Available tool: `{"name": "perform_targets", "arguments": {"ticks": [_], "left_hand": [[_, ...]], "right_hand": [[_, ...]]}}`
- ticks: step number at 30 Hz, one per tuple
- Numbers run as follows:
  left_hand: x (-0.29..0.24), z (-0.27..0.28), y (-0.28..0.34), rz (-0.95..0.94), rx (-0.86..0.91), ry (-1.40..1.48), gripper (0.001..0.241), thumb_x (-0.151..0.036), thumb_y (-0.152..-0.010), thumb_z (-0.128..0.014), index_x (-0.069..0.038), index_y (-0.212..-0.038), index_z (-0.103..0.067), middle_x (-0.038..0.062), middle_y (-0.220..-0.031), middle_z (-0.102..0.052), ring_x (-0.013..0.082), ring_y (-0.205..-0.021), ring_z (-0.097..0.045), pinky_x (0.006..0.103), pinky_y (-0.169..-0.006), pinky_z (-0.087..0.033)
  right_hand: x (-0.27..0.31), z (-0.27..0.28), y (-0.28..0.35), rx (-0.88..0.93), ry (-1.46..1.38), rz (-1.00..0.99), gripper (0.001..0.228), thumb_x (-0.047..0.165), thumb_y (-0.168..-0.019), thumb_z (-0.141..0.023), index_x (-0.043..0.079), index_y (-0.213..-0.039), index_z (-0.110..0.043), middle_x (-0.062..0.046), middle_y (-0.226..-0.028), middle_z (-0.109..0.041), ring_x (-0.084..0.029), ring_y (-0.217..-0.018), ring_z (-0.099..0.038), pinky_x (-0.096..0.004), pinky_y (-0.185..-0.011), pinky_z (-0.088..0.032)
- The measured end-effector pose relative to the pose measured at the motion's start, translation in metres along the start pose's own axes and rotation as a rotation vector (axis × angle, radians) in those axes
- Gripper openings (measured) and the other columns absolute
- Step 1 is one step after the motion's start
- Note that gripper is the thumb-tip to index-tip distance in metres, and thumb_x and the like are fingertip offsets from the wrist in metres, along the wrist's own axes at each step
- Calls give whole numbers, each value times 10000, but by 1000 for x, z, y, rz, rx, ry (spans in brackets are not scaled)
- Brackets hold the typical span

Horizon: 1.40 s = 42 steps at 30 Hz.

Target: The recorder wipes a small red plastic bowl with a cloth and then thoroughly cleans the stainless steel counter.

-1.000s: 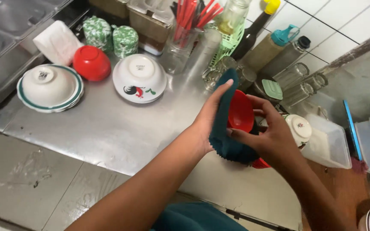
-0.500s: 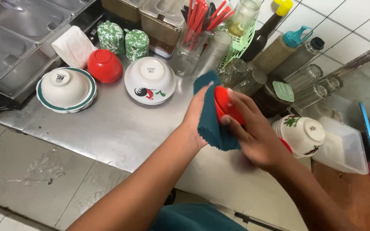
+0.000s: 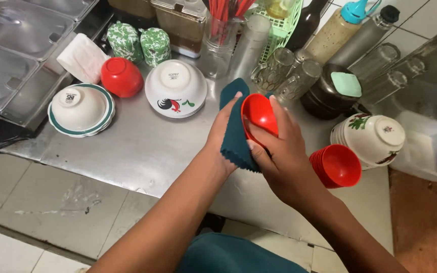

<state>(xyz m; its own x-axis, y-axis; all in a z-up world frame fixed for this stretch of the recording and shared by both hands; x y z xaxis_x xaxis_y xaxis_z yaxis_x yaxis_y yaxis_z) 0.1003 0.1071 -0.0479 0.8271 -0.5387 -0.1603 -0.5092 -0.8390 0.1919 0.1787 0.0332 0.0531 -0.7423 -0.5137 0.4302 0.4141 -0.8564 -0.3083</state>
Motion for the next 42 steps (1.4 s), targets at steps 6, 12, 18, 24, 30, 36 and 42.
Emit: {"name": "perform_targets", "arguments": {"ticks": [6,12,18,24,30,36,42], "left_hand": [[2,-29,15,-15,47,-110,485,-608,-994,-597,-132,-1074,-637,102,-1026,-692,256,-931,-681,416,-851,-555],[1,1,-9,-22,-24,-93,372,-506,-1021,-642,-135,-1042,-629,80,-984,-670,252,-892,-670,405,-841,-562],[8,-15,8,-70,-128,-138,486,-572,-918,-666,-116,-1077,-615,93,-976,-663,265,-854,-679,428,-826,-564],[8,-8,15,-49,-504,-517,616,-608,-862,-634,-32,-1078,-667,100,-913,-665,231,-751,-664,399,-696,-565],[-20,-11,19,-239,-350,-618,510,-414,-844,-699,31,-1090,-662,168,-982,-731,246,-768,-684,396,-693,-565],[-6,-30,22,87,-99,-231,627,-614,-815,-589,-17,-992,-666,129,-810,-696,259,-689,-678,369,-657,-579],[-27,-11,26,-211,-449,-611,571,-513,-885,-663,47,-990,-704,78,-826,-673,198,-674,-623,370,-618,-525]], "right_hand": [[-12,-1,-7,12,52,-102,313,337,-982,-586,109,-1109,-758,-279,-1587,-357,-534,-1416,-306,-560,-1182,-204],[-34,-14,-2,178,-302,-160,361,303,-1135,-474,22,-999,-656,-184,-1112,-658,-332,-1173,-596,-440,-1301,-220],[-4,7,-1,-78,-87,168,293,106,-1002,-489,-30,-1202,-654,-205,-1353,-626,-411,-1277,-560,-678,-1032,-225],[-8,-4,0,356,161,-198,316,130,-832,-637,109,-1135,-723,-91,-1176,-731,-319,-1109,-649,-684,-1093,-272],[-16,0,2,287,-707,-362,311,188,-1067,-542,15,-876,-716,-142,-814,-701,-116,-690,-583,-321,-696,-517],[3,-3,-13,-44,-191,-328,200,126,-983,-629,-44,-879,-645,-229,-726,-600,-206,-585,-535,-370,-596,-494],[21,-8,-20,301,15,-321,121,106,-799,-690,53,-881,-761,-188,-827,-756,-280,-703,-722,-388,-671,-547]]}}
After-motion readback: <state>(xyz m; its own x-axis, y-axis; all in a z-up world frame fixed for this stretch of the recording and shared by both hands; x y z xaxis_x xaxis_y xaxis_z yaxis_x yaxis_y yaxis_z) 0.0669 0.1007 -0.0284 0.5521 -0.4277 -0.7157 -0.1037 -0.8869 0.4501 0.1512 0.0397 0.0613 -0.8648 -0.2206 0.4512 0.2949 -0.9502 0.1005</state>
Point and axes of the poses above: each hand's wrist, its own y-axis away from the middle knuckle, its own z-axis out of the back of the hand, x = y × z, the point moved 6 cm from there along -y, towards the middle knuckle
